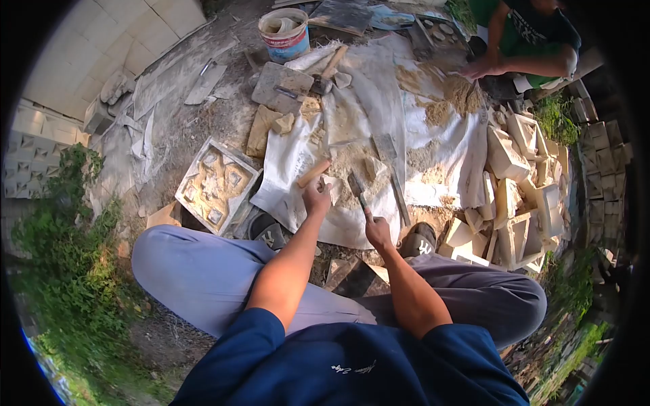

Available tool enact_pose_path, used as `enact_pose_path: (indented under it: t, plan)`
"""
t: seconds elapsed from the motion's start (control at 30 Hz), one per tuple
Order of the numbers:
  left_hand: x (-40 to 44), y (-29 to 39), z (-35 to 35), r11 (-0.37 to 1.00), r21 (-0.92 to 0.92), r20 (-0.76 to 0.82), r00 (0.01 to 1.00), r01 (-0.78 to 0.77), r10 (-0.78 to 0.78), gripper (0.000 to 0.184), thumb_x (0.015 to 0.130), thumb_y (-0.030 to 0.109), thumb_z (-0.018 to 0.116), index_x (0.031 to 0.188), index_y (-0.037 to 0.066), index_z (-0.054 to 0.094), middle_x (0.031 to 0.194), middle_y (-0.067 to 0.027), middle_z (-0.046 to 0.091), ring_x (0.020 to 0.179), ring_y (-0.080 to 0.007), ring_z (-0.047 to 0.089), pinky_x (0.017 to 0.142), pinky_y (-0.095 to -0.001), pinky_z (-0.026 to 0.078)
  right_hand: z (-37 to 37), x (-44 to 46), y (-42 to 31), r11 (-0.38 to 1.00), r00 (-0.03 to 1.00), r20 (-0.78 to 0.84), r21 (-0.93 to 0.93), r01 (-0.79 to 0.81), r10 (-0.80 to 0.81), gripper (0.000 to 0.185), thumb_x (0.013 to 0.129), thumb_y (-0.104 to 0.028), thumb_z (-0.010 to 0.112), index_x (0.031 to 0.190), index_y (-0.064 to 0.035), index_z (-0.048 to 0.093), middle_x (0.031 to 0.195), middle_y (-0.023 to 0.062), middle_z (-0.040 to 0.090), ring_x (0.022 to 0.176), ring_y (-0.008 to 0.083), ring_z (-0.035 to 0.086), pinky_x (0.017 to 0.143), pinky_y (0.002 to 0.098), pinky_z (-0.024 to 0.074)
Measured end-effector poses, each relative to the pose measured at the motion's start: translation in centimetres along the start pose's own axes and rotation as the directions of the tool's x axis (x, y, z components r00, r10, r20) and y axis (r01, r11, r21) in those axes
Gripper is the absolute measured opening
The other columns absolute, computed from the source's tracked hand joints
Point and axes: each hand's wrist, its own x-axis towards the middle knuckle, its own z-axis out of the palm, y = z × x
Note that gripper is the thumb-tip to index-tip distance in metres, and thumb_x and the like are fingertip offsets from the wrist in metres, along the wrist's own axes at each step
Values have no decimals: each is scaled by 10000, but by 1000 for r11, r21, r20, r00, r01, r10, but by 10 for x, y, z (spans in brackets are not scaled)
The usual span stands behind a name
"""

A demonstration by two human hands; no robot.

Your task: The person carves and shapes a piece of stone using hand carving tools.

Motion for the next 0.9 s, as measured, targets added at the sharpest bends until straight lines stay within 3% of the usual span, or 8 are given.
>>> enact_pose_path:
  t: [0.1, 0.33, 0.4, 0.57, 0.67, 0.77, 0.83, 0.9]
  plan:
    - [3, 5, 0, 999, -19, 38, 998, 44, -44, 461, 760, 204, 772, 1145, 10, 608, 1020, -166, 690, 948, -300, 666, 846, -379, 504, -3, -4, -5, 1000, 998, 60, -28, -4, 6, 755, 941, -576, 435, 664, 101, 620, 662, 341, 576, 702, 486, 601, 696, 507, 447]
    - [-4, -11, 0, 992, 93, 44, 996, -87, 83, 685, 700, 238, 821, 1266, -16, 529, 1174, -211, 609, 1096, -338, 588, 938, -396, 460, -4, -4, -12, 999, 998, 62, -37, 5, -2, 741, 943, -562, 452, 645, 99, 608, 639, 325, 564, 636, 473, 577, 652, 514, 433]
    - [-8, -1, -3, 995, 79, 59, 997, -55, 51, 772, 679, 261, 837, 1312, -13, 490, 1210, -223, 584, 1137, -348, 558, 966, -402, 444, -4, -3, -24, 991, 991, -13, 20, 132, -132, 728, 958, -532, 471, 557, 75, 477, 493, 171, 441, 494, 243, 389, 519, 451, 346]
    - [-11, -17, 3, 919, 278, 41, 959, -279, 279, 945, 637, 371, 857, 1384, -12, 423, 1277, -261, 524, 1249, -374, 458, 1045, -415, 383, -6, 0, -68, 951, 969, -64, 185, 248, -240, 641, 979, -473, 475, 627, 62, 437, 526, 122, 365, 579, 146, 326, 506, 399, 315]
    - [-9, -19, -3, 915, 321, 154, 967, -245, 205, 1011, 648, 521, 804, 1409, -4, 396, 1359, -263, 448, 1278, -381, 420, 1059, -421, 370, -2, -3, -72, 904, 945, -86, 276, 328, -317, 630, 978, -465, 480, 629, 59, 454, 522, 154, 412, 543, 193, 354, 524, 416, 335]
    - [-11, -6, -14, 904, 386, 230, 968, -183, 98, 980, 653, 512, 803, 1399, 8, 416, 1361, -252, 447, 1272, -384, 426, 1046, -431, 381, 21, 13, -19, 982, 992, 63, -151, 116, -107, 673, 964, -511, 451, 631, 64, 560, 598, 287, 539, 553, 415, 499, 595, 492, 399]
    - [-9, -7, -14, 877, 406, 223, 959, -255, 175, 945, 669, 514, 794, 1386, 14, 434, 1358, -251, 456, 1265, -382, 435, 1033, -439, 391, 11, 9, -27, 990, 995, 99, -136, 32, -19, 666, 949, -524, 450, 749, 80, 647, 732, 342, 589, 764, 497, 605, 721, 537, 448]
    - [-9, -8, -13, 884, 381, 236, 953, -271, 190, 928, 678, 525, 784, 1378, 21, 445, 1372, -254, 444, 1255, -394, 443, 1019, -443, 401, 8, 14, -41, 989, 995, 77, -135, 67, -57, 653, 955, -505, 455, 728, 80, 633, 703, 335, 579, 719, 487, 599, 689, 527, 444]
